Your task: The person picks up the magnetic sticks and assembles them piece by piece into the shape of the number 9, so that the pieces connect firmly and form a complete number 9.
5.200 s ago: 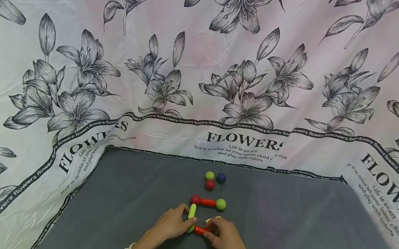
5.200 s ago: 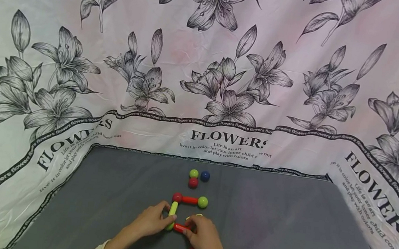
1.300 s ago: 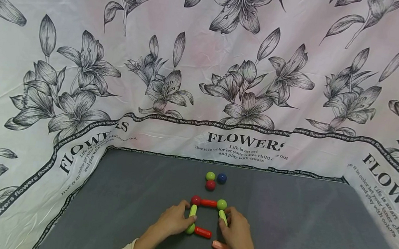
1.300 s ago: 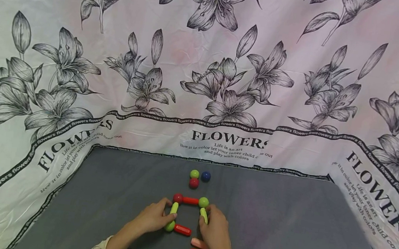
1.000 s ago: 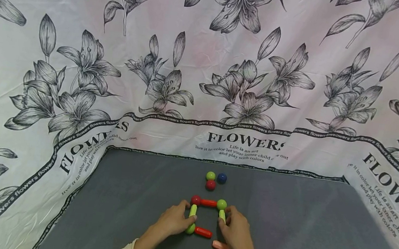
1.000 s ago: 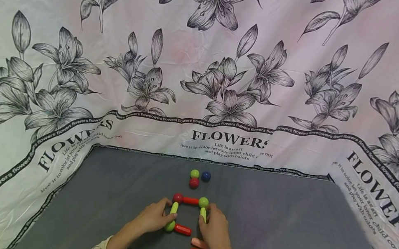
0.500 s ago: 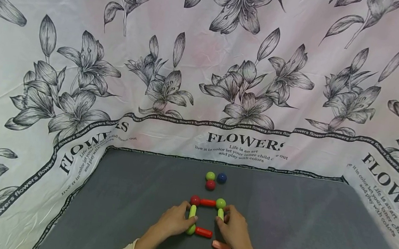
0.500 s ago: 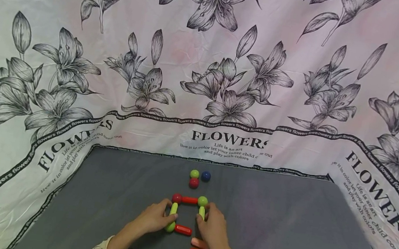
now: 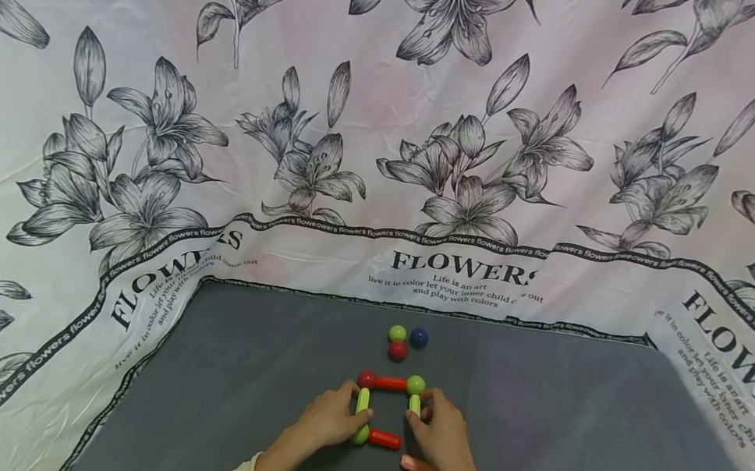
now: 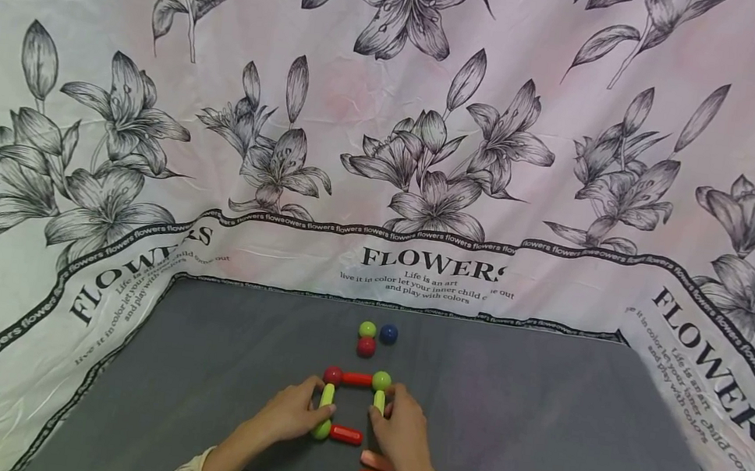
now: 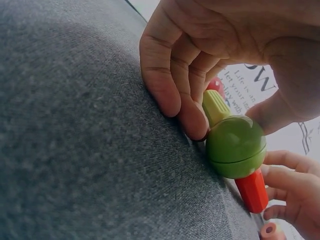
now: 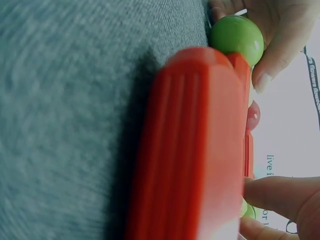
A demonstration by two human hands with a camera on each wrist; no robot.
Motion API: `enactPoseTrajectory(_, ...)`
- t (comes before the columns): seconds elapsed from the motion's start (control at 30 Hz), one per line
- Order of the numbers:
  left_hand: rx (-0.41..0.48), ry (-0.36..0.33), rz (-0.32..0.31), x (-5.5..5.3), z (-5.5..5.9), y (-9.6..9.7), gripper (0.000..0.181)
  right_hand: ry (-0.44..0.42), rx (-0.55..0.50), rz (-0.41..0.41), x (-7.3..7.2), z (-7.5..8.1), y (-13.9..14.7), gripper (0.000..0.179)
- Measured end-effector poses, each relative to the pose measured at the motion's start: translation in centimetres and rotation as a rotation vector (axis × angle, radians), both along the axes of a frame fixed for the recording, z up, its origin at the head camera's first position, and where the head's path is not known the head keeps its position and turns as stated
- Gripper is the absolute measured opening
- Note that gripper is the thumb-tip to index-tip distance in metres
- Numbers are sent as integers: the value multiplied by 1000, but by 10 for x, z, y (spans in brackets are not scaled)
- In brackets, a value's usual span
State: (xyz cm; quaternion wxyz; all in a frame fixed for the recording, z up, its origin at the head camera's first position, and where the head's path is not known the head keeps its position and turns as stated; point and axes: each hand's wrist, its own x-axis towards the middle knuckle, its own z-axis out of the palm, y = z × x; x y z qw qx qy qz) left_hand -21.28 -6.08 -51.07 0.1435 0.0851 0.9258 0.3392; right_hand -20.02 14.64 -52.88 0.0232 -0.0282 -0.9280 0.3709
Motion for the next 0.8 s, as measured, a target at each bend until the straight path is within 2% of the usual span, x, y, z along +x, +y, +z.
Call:
enactPoseTrajectory(0.37, -4, -7, 5, -1, 0, -1, 49, -22, -21, 0, -1, 1, -1, 35)
enactPoseTrajectory(0.8, 14, 1, 5, -1, -2, -1, 49, 34, -58, 7, -6, 9, 11, 41)
